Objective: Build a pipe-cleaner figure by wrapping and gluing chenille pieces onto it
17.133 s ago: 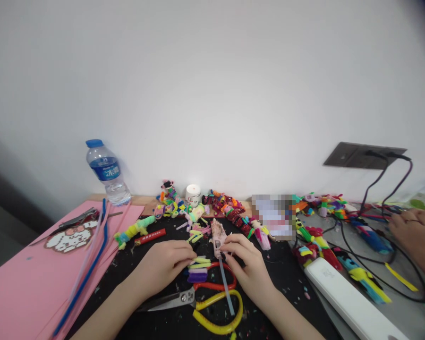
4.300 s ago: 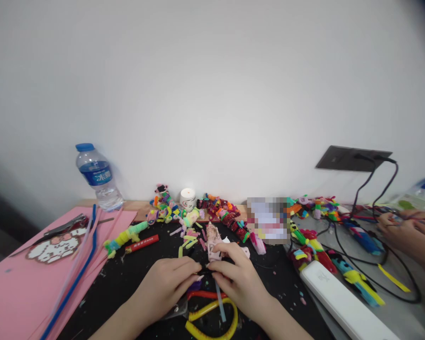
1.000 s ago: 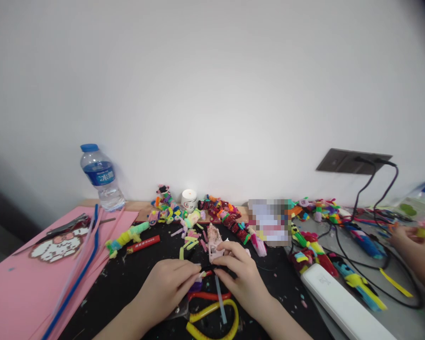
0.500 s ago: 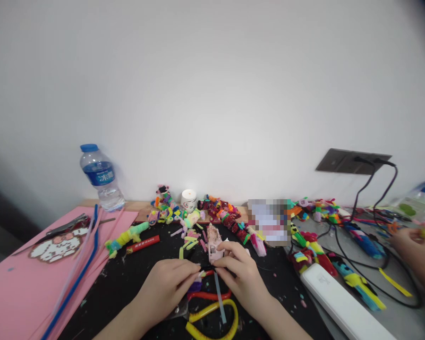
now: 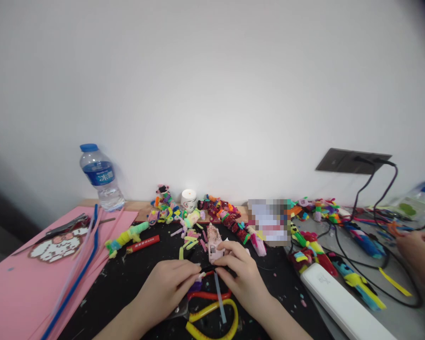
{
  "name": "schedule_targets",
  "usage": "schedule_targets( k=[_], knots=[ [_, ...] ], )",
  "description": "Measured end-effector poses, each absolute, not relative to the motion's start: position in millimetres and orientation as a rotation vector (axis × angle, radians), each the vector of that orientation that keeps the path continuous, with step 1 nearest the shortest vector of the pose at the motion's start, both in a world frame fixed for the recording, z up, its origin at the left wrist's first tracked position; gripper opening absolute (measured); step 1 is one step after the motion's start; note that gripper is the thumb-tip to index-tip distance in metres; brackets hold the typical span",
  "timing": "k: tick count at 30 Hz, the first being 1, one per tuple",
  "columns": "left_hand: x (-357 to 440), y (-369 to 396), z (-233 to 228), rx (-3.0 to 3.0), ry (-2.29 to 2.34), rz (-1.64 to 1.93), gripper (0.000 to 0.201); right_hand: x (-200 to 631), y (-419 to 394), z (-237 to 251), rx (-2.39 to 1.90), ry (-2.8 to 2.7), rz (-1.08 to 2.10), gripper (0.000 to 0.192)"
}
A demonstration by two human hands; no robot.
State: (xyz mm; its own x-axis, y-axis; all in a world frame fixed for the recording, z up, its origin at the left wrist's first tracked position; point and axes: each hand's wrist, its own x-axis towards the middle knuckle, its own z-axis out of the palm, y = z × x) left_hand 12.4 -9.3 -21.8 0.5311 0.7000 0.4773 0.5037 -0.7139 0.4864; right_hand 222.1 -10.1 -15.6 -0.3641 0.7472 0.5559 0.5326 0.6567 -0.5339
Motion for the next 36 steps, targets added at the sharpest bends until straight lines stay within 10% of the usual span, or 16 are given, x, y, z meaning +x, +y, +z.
schedule_targets(
  k=[36],
  knots=[
    [9.2, -6.4, -19.5, 2.573, 0.98, 0.901, 0.021, 221.7, -10.8, -18.8, -0.944, -2.132, 0.412, 0.017]
  ],
)
